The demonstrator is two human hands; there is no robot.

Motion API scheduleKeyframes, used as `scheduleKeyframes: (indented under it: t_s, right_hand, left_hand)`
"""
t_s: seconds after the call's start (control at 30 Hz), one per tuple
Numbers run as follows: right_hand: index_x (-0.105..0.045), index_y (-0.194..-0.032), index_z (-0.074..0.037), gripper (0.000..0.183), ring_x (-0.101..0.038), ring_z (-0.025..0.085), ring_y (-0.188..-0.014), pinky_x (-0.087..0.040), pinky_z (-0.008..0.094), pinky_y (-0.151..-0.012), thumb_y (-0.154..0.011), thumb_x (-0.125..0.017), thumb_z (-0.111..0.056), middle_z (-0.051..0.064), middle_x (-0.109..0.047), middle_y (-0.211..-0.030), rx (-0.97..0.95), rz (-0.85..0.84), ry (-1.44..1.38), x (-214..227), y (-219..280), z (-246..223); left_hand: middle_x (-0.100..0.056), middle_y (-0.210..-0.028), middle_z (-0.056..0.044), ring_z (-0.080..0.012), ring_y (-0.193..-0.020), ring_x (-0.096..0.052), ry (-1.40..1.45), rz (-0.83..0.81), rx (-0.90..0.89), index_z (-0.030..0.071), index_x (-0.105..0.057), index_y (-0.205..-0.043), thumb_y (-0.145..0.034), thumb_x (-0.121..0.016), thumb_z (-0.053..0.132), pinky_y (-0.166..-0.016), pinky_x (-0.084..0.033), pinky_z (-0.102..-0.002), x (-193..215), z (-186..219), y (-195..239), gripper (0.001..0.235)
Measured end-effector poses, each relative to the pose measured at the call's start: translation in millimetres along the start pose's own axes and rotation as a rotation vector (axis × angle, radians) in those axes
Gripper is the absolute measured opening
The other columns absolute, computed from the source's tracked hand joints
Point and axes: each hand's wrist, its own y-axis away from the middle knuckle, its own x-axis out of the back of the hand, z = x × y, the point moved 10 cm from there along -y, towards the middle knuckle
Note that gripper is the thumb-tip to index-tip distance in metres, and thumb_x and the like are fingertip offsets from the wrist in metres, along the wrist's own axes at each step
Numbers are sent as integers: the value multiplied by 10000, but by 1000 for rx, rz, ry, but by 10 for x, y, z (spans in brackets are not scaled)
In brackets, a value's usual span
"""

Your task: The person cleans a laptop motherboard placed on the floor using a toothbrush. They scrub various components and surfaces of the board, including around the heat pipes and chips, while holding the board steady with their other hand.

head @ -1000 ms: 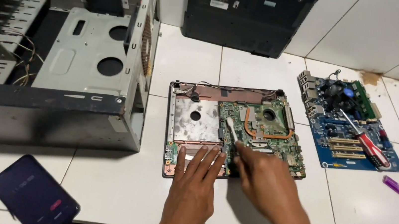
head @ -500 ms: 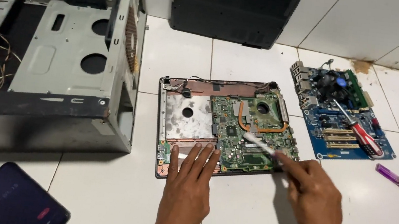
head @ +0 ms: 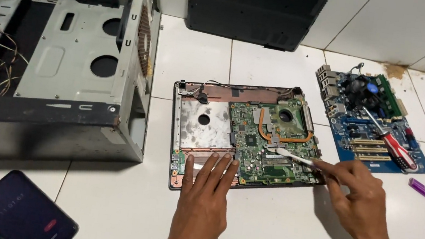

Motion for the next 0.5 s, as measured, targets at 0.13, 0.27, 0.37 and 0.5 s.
scheduleKeyframes:
  t_s: [0.13,0.27,0.37,0.5]
  right_hand:
    - [-836,-1164,-230,334,-631,155,-783,-571,330,-655,-951,-655,-47,11,-722,-911,-27,-3,-36,42,-150,110]
    - [-827,-1129,-257,338,-582,135,-760,-441,288,-607,-901,-664,-69,5,-712,-883,127,-76,-252,-199,-198,-115]
    - [-814,-1101,-173,272,-566,137,-723,-441,280,-566,-941,-597,-135,31,-698,-865,242,-18,-251,-225,-161,40]
    - [-835,-1082,-216,246,-551,113,-744,-326,302,-632,-916,-701,-92,-32,-647,-858,229,64,-148,-95,-131,-129]
  left_hand:
    - [-522,-1580,-90,-289,-1499,-423,-4,-15,1,81,-498,-1537,-932,-536,-1,-1281,-127,-633,-29,-1,14,612]
    - [-531,-1569,-96,-298,-1486,-437,-19,-11,-4,77,-500,-1536,-927,-535,5,-1276,-140,-637,-15,6,-18,614]
    - [-536,-1567,-91,-293,-1491,-434,-12,-23,5,81,-499,-1538,-941,-550,20,-1277,-127,-644,-11,13,4,602]
    - [-519,-1587,-80,-285,-1505,-418,-10,-21,11,85,-486,-1551,-942,-538,22,-1279,-123,-641,-6,-2,-16,614]
